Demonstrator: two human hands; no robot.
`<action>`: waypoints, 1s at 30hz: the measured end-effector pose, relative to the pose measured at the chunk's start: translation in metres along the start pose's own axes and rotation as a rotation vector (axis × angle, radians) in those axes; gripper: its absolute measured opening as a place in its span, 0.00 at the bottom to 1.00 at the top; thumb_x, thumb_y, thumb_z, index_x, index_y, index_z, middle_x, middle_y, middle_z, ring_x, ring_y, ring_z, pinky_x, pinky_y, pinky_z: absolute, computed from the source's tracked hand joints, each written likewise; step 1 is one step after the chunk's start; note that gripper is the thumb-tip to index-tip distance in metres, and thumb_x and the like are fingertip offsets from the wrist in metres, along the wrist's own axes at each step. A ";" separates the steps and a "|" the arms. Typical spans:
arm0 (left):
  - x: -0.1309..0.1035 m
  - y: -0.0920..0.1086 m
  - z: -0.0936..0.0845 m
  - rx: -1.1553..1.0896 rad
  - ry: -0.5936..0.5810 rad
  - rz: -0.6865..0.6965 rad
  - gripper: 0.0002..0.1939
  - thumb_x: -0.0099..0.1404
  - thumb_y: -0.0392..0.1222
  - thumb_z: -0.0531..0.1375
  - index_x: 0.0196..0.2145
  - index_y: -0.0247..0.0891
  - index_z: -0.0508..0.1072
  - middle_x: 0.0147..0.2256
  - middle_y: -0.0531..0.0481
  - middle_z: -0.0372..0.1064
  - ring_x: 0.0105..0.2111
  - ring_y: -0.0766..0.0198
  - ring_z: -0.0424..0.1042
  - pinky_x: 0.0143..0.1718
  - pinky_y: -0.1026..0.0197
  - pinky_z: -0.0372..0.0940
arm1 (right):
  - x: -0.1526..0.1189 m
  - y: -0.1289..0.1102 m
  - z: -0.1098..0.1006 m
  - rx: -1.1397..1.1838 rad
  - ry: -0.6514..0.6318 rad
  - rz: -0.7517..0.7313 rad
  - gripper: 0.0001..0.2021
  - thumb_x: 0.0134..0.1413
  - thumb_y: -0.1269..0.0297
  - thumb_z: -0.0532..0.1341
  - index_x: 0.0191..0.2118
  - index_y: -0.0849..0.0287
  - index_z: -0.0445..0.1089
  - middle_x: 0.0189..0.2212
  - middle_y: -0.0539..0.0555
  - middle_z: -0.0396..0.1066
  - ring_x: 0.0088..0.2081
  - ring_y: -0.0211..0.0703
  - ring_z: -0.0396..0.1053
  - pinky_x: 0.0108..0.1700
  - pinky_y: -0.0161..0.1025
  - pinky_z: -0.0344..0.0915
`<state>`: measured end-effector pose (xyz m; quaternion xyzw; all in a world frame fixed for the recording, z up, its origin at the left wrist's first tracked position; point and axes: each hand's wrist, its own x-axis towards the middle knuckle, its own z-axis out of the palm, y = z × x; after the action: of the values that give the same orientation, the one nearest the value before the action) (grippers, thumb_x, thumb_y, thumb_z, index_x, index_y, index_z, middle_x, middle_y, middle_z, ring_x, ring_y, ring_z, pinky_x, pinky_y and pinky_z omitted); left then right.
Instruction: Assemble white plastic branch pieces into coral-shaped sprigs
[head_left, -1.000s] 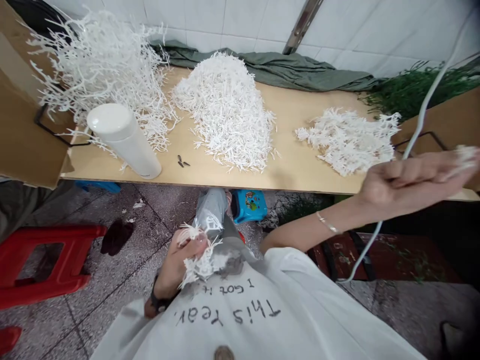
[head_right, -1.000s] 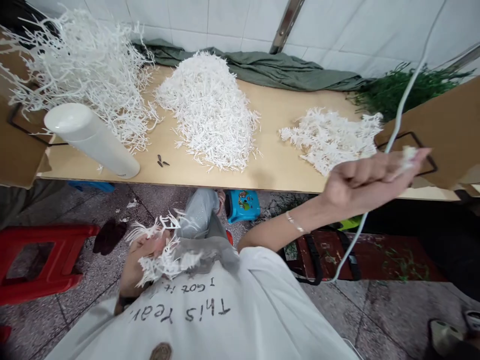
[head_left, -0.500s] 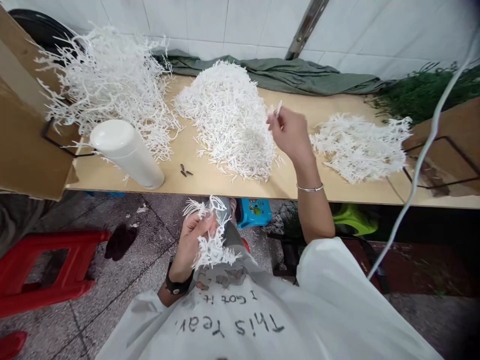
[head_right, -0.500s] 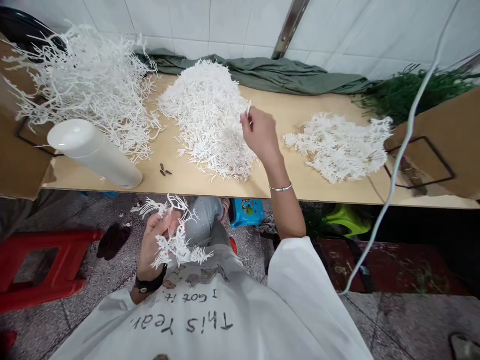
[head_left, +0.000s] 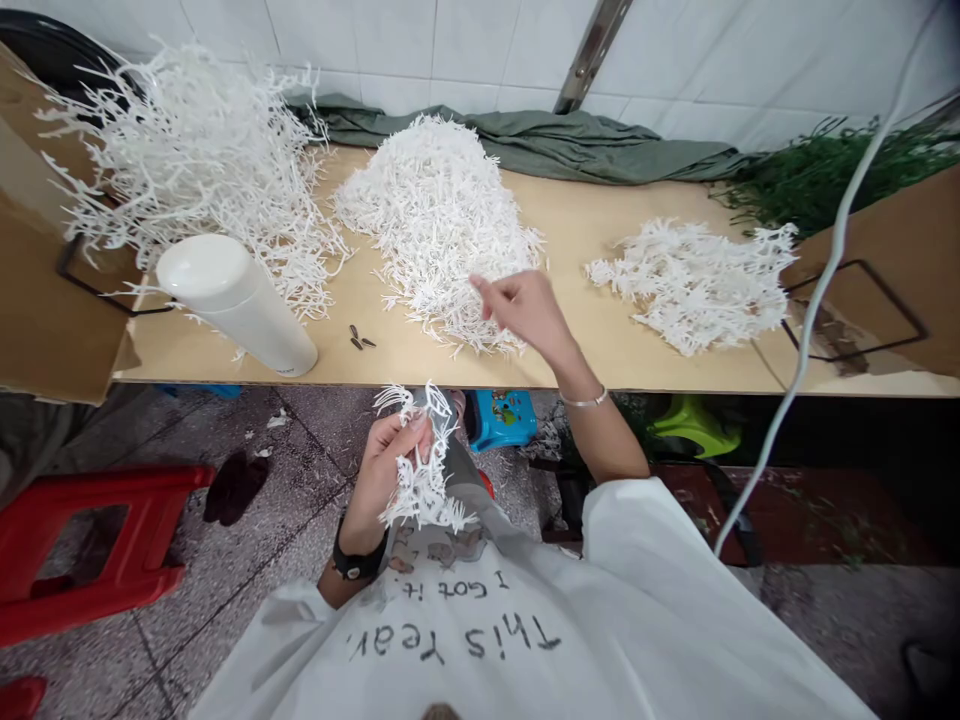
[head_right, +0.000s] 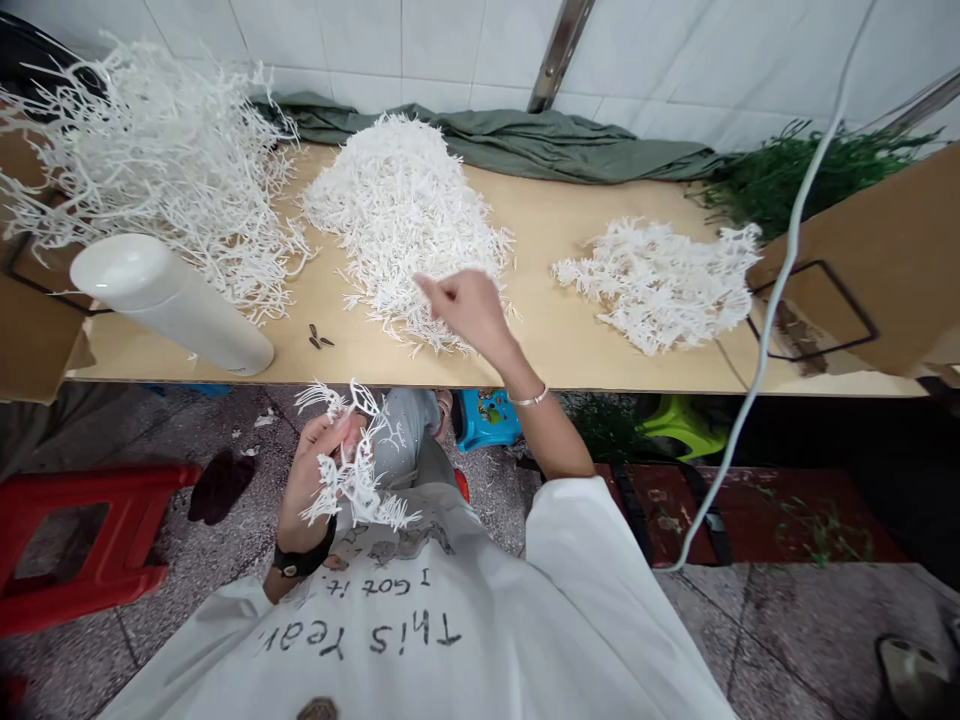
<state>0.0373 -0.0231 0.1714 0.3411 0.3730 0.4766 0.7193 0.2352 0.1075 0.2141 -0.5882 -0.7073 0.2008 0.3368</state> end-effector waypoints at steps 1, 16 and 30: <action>0.001 -0.001 -0.002 0.010 0.003 -0.006 0.23 0.60 0.54 0.60 0.17 0.35 0.62 0.14 0.56 0.52 0.13 0.75 0.49 0.15 0.66 0.43 | -0.013 -0.007 0.005 0.127 -0.161 -0.042 0.27 0.60 0.46 0.50 0.19 0.62 0.66 0.13 0.48 0.56 0.19 0.32 0.56 0.31 0.36 0.56; -0.030 0.007 0.008 0.122 -0.220 -0.141 0.26 0.56 0.58 0.62 0.14 0.35 0.63 0.15 0.52 0.56 0.16 0.71 0.54 0.19 0.63 0.46 | -0.095 -0.035 -0.011 0.845 -0.406 -0.105 0.26 0.56 0.46 0.55 0.16 0.58 0.49 0.12 0.44 0.44 0.15 0.28 0.42 0.17 0.34 0.40; -0.021 0.008 0.011 -0.097 0.122 0.075 0.14 0.60 0.49 0.61 0.25 0.36 0.67 0.19 0.55 0.56 0.17 0.74 0.53 0.18 0.67 0.48 | -0.016 0.024 0.003 -0.192 0.243 -0.133 0.13 0.54 0.64 0.58 0.44 0.63 0.64 0.45 0.63 0.67 0.48 0.51 0.64 0.52 0.52 0.59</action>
<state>0.0377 -0.0417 0.1878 0.2897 0.3795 0.5406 0.6927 0.2505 0.0983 0.1919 -0.5896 -0.7146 0.0368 0.3745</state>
